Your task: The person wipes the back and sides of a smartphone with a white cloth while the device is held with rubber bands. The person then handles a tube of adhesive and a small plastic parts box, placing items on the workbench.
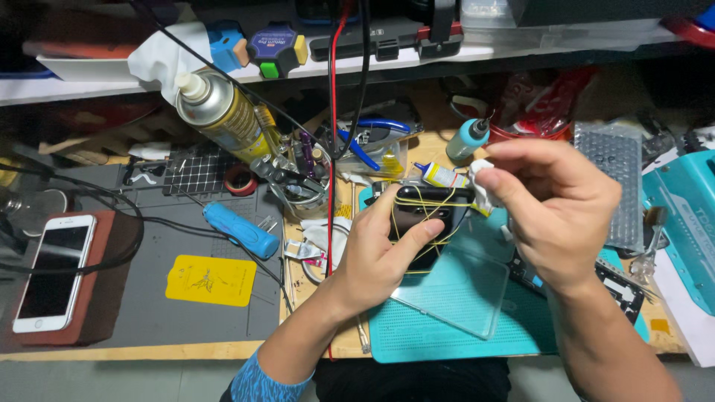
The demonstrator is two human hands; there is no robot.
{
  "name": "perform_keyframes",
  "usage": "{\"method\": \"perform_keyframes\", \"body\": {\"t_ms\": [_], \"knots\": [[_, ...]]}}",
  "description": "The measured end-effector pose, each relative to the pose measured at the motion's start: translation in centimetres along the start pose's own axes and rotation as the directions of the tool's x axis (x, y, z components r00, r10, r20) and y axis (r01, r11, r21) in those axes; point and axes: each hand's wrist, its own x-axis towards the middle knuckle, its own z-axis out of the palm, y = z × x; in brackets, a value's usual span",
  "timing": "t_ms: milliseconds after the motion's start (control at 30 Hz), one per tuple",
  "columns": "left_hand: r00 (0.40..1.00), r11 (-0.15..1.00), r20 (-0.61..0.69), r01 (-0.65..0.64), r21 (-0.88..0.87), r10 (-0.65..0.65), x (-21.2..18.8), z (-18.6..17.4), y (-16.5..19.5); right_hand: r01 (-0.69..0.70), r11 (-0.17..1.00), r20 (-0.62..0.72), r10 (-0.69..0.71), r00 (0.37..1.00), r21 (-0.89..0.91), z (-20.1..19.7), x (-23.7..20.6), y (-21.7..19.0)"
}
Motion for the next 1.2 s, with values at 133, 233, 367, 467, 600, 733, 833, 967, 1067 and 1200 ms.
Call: {"method": "perform_keyframes", "body": {"t_ms": [133, 233, 367, 467, 600, 733, 833, 967, 1067, 1200], "knots": [[0.995, 0.966, 0.059, -0.098, 0.241, 0.086, 0.0, -0.8, 0.9, 0.345, 0.927, 0.284, -0.295, 0.912, -0.145, -0.3, 0.9, -0.9], [0.986, 0.952, 0.106, -0.156, 0.263, 0.132, 0.1, -1.4, 1.5, 0.428, 0.886, 0.467, -0.306, 0.829, -0.178, -0.6, 1.6, -1.2], [0.983, 0.939, 0.171, -0.121, 0.323, 0.068, 0.3, -1.9, 1.6, 0.408, 0.893, 0.503, -0.267, 0.822, -0.192, -0.7, 2.0, -0.4], [0.973, 0.947, 0.217, -0.142, 0.287, 0.08, 0.5, -1.7, 1.2, 0.345, 0.912, 0.492, -0.2, 0.847, -0.222, -0.6, 1.8, 0.7], [0.956, 0.931, 0.271, -0.194, 0.31, 0.11, 0.8, -1.6, 0.5, 0.182, 0.977, 0.493, -0.105, 0.863, -0.11, -0.8, 1.9, 1.8], [0.946, 0.892, 0.303, -0.232, 0.388, 0.114, 1.0, -1.9, 0.4, 0.126, 0.989, 0.575, -0.061, 0.816, -0.075, -1.7, 2.1, 2.0], [0.941, 0.875, 0.321, -0.24, 0.421, 0.104, 1.0, -1.9, 0.7, 0.237, 0.964, 0.548, -0.133, 0.826, -0.123, -1.8, 1.8, 2.0], [0.93, 0.806, 0.349, -0.295, 0.514, 0.118, 1.3, -1.8, 1.3, 0.282, 0.937, 0.376, -0.191, 0.907, -0.204, -1.4, 1.3, 1.5], [0.915, 0.711, 0.386, -0.347, 0.612, 0.116, 1.8, -1.7, 1.7, 0.4, 0.869, 0.413, -0.262, 0.872, -0.291, -1.4, 1.4, 0.6], [0.919, 0.633, 0.388, -0.342, 0.694, 0.071, 2.3, -2.0, 2.1, 0.568, 0.785, 0.585, -0.346, 0.734, -0.248, -1.1, 1.9, -0.2]]}}
